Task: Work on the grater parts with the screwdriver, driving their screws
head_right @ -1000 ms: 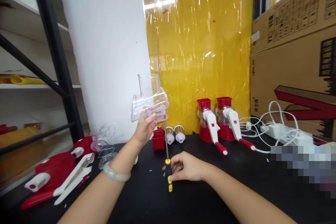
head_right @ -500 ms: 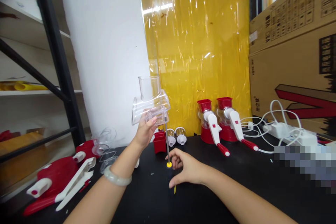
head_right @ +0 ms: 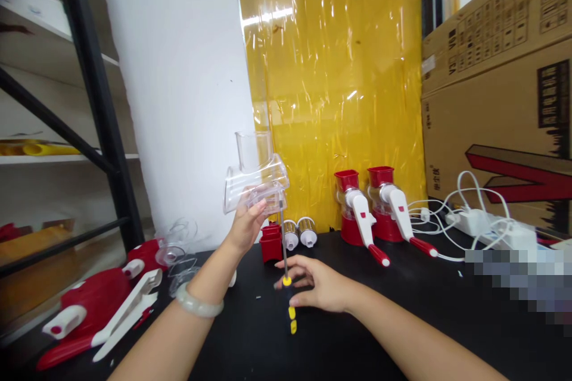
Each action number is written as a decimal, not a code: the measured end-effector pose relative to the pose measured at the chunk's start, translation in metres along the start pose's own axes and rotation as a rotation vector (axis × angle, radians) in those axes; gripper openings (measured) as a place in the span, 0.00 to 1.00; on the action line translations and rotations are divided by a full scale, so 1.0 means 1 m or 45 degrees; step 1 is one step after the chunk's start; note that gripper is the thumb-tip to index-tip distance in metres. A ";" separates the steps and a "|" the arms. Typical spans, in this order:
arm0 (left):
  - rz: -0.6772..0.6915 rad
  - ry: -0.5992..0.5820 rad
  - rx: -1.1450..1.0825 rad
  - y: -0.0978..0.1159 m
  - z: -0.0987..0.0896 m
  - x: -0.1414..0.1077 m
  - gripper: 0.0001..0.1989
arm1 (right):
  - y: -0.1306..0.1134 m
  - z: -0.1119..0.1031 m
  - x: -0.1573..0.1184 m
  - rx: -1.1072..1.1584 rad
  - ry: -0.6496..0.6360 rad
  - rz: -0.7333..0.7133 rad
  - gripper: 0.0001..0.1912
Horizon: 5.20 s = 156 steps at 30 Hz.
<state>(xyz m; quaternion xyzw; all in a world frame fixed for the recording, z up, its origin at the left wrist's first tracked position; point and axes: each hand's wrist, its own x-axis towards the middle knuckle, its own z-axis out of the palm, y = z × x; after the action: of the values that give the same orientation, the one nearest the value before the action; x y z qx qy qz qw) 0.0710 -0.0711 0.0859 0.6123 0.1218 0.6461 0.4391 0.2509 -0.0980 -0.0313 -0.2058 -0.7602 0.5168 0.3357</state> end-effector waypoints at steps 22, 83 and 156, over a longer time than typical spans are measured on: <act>-0.007 -0.028 -0.020 0.003 0.002 -0.001 0.25 | -0.002 0.005 0.000 0.001 0.000 -0.038 0.37; -0.008 -0.026 -0.036 0.005 0.004 -0.003 0.24 | -0.017 0.003 -0.007 -0.616 0.067 0.112 0.41; 0.019 -0.067 0.038 -0.003 0.003 0.003 0.25 | -0.012 -0.003 -0.007 -0.302 -0.191 0.074 0.40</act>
<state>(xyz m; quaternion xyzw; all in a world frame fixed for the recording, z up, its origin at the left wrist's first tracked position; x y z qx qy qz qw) 0.0751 -0.0680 0.0869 0.6364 0.1152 0.6312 0.4281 0.2587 -0.1057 -0.0213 -0.2265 -0.8327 0.4467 0.2362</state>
